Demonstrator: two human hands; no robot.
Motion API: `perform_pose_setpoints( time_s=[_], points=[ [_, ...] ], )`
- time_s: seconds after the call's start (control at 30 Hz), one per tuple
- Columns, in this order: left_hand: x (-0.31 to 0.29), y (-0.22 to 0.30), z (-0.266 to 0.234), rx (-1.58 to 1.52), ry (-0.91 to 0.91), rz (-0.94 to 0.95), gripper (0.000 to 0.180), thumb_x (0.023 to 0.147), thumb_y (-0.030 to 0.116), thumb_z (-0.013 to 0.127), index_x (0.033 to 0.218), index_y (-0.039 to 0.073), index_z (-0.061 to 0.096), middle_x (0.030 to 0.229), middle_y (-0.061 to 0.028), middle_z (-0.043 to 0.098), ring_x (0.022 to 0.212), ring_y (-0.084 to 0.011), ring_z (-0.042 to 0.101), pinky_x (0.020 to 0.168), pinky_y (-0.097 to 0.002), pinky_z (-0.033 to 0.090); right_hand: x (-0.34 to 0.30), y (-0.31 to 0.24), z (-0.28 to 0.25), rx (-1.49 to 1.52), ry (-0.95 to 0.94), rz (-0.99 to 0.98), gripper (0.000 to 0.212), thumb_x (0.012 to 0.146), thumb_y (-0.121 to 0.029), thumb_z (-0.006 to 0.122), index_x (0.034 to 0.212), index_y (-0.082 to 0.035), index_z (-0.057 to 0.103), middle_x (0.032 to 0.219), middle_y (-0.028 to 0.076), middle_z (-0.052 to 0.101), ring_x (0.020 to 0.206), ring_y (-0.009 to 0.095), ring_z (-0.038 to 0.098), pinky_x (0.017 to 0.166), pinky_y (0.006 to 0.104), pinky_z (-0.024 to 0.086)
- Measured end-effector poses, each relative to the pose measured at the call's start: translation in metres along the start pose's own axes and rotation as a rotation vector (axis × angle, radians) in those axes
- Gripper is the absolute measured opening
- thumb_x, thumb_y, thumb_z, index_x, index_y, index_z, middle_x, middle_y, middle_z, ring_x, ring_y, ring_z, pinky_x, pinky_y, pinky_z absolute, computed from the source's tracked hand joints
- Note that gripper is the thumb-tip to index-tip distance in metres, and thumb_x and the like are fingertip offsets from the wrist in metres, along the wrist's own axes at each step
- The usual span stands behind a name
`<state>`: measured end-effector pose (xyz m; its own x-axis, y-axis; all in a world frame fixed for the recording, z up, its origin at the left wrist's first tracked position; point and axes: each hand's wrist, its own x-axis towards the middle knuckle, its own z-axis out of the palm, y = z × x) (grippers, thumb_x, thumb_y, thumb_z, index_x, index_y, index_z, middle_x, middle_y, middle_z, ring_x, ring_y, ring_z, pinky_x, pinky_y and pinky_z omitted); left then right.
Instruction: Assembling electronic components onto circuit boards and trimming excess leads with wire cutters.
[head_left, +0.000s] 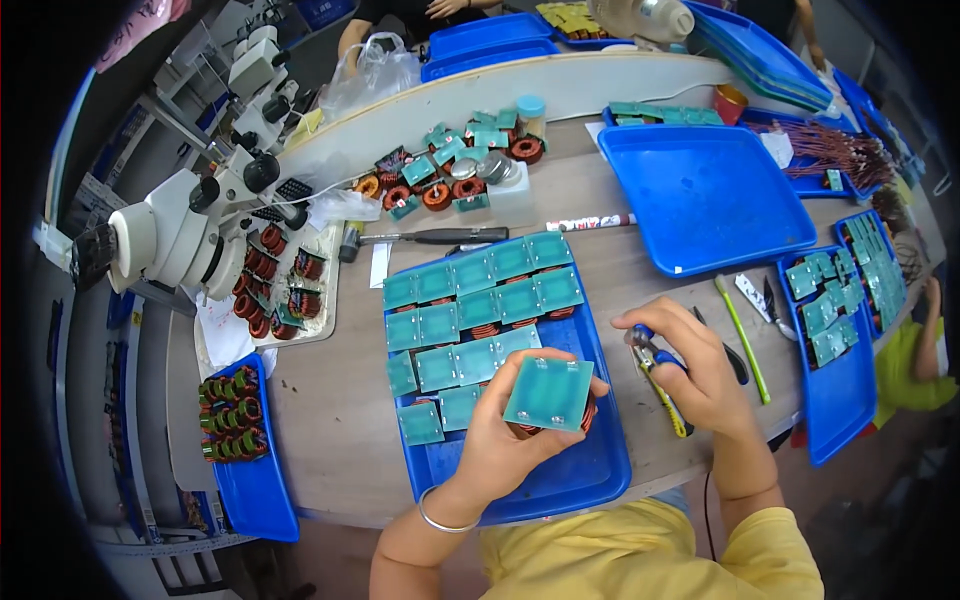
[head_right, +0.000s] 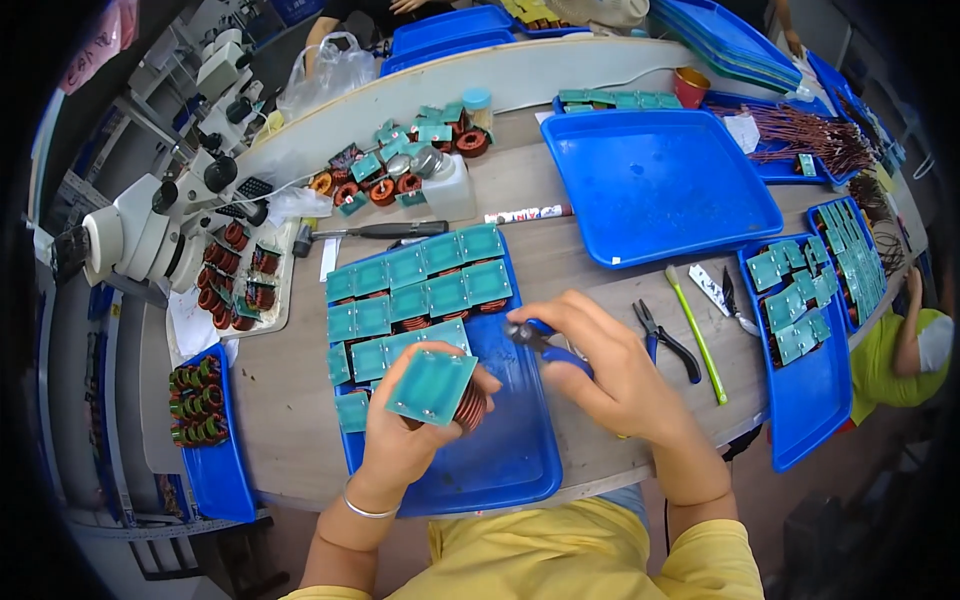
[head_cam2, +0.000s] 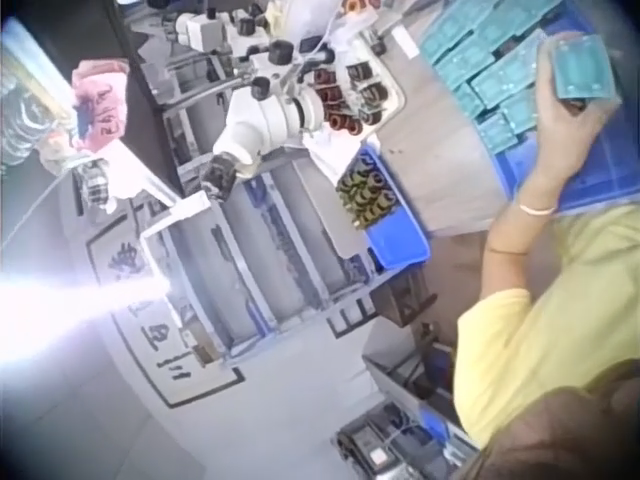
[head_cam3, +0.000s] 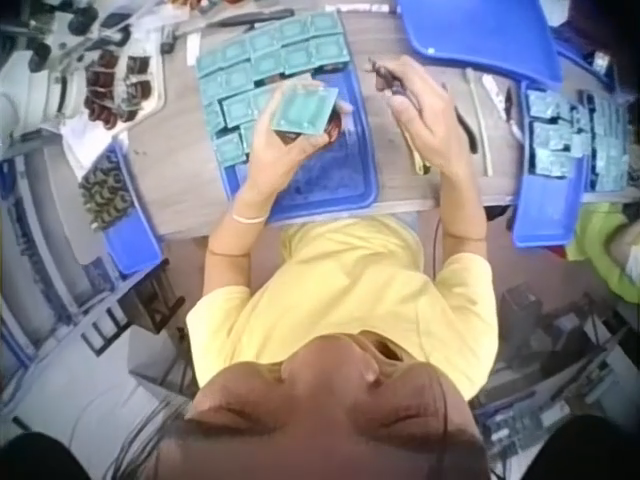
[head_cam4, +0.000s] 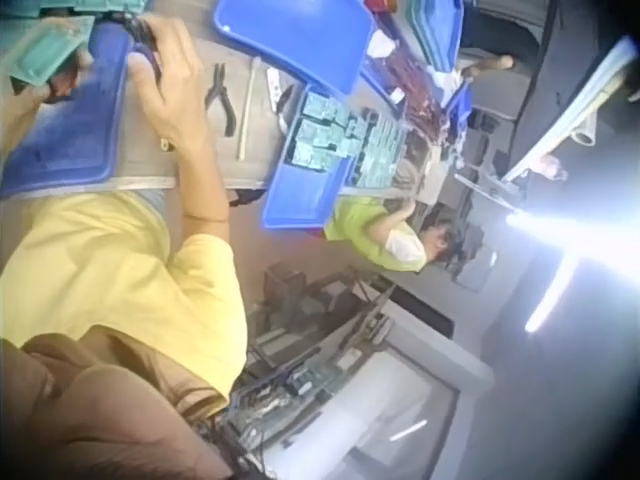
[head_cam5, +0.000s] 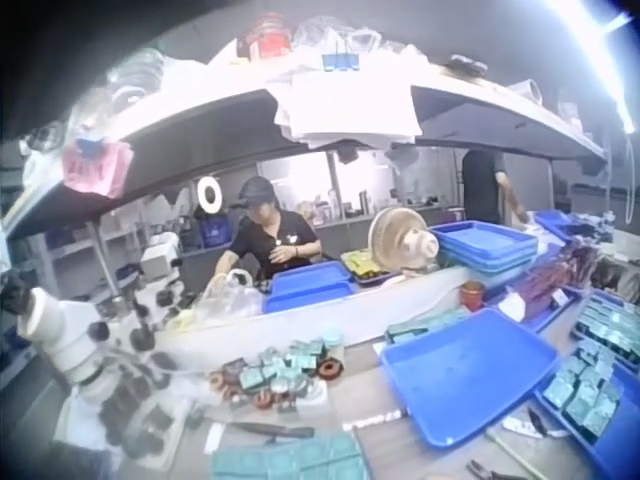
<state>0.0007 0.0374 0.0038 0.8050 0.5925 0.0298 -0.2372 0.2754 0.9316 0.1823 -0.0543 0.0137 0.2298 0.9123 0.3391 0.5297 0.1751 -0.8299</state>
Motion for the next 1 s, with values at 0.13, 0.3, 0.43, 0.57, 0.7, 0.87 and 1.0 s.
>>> perform_pose_setpoints(
  time_s=[0.13, 0.3, 0.43, 0.57, 0.7, 0.87, 1.0],
  points=[
    [0.001, 0.004, -0.001, -0.171, -0.078, -0.13, 0.074, 0.069, 0.035, 0.076, 0.122, -0.003, 0.04, 0.099, -0.0148, 0.057, 0.078, -0.0195, 0.059, 0.064, -0.0267, 0.048, -0.001, 0.002, -0.003, -0.031, -0.016, -0.09, 0.046, 0.081, -0.038, 0.049, 0.102, 0.003, 0.056, 0.09, 0.016, 0.054, 0.083, 0.025, 0.054, 0.074, 0.0322, 0.042],
    [0.002, 0.001, -0.003, -0.308, -0.243, -0.144, 0.093, 0.064, 0.034, 0.079, 0.133, -0.004, 0.029, 0.099, -0.0117, 0.053, 0.082, -0.0186, 0.056, 0.067, -0.0274, 0.045, -0.004, 0.005, -0.005, -0.005, 0.053, -0.091, 0.048, 0.081, -0.041, 0.05, 0.1, 0.003, 0.056, 0.087, 0.015, 0.054, 0.078, 0.025, 0.053, 0.071, 0.0319, 0.042],
    [-0.001, -0.002, -0.003, -0.397, -0.356, -0.152, 0.092, 0.067, 0.021, 0.079, 0.138, -0.002, 0.023, 0.104, -0.0111, 0.051, 0.086, -0.0184, 0.054, 0.075, -0.0284, 0.043, -0.006, 0.002, -0.007, 0.04, 0.012, -0.086, 0.048, 0.08, -0.041, 0.053, 0.099, 0.003, 0.056, 0.086, 0.014, 0.054, 0.077, 0.024, 0.053, 0.07, 0.0316, 0.042],
    [-0.001, -0.001, 0.0, -0.255, -0.415, -0.132, 0.095, 0.069, 0.013, 0.076, 0.141, 0.002, 0.014, 0.102, -0.0115, 0.051, 0.085, -0.0178, 0.054, 0.077, -0.0287, 0.043, -0.014, 0.002, -0.002, 0.229, -0.054, -0.085, 0.041, 0.073, -0.031, 0.069, 0.097, 0.001, 0.056, 0.088, 0.013, 0.055, 0.079, 0.021, 0.054, 0.071, 0.0296, 0.043],
    [-0.001, -0.001, 0.001, -0.139, -0.324, -0.085, 0.109, 0.065, 0.018, 0.076, 0.143, 0.007, -0.001, 0.095, -0.0105, 0.052, 0.08, -0.0177, 0.054, 0.071, -0.028, 0.043, -0.016, 0.001, 0.003, 0.355, -0.113, -0.14, 0.043, 0.064, -0.018, 0.079, 0.096, -0.002, 0.054, 0.095, 0.016, 0.057, 0.08, 0.019, 0.054, 0.073, 0.0286, 0.043],
    [-0.001, -0.001, 0.001, -0.033, -0.398, -0.055, 0.11, 0.067, 0.004, 0.071, 0.143, 0.011, -0.007, 0.098, -0.0109, 0.051, 0.092, -0.0174, 0.051, 0.084, -0.0291, 0.04, -0.016, 0.0, 0.01, 0.459, -0.135, -0.179, 0.046, 0.061, -0.011, 0.081, 0.095, -0.004, 0.051, 0.11, 0.024, 0.056, 0.082, 0.018, 0.055, 0.075, 0.0287, 0.044],
    [-0.001, -0.002, 0.006, -0.07, -0.414, -0.124, 0.109, 0.069, 0.006, 0.07, 0.143, 0.012, -0.009, 0.104, -0.0097, 0.05, 0.095, -0.0174, 0.05, 0.086, -0.0298, 0.039, -0.021, 0.001, 0.013, 0.58, -0.193, -0.12, 0.048, 0.061, -0.01, 0.082, 0.097, -0.005, 0.05, 0.11, 0.025, 0.056, 0.083, 0.017, 0.056, 0.074, 0.0279, 0.045]
  ],
)
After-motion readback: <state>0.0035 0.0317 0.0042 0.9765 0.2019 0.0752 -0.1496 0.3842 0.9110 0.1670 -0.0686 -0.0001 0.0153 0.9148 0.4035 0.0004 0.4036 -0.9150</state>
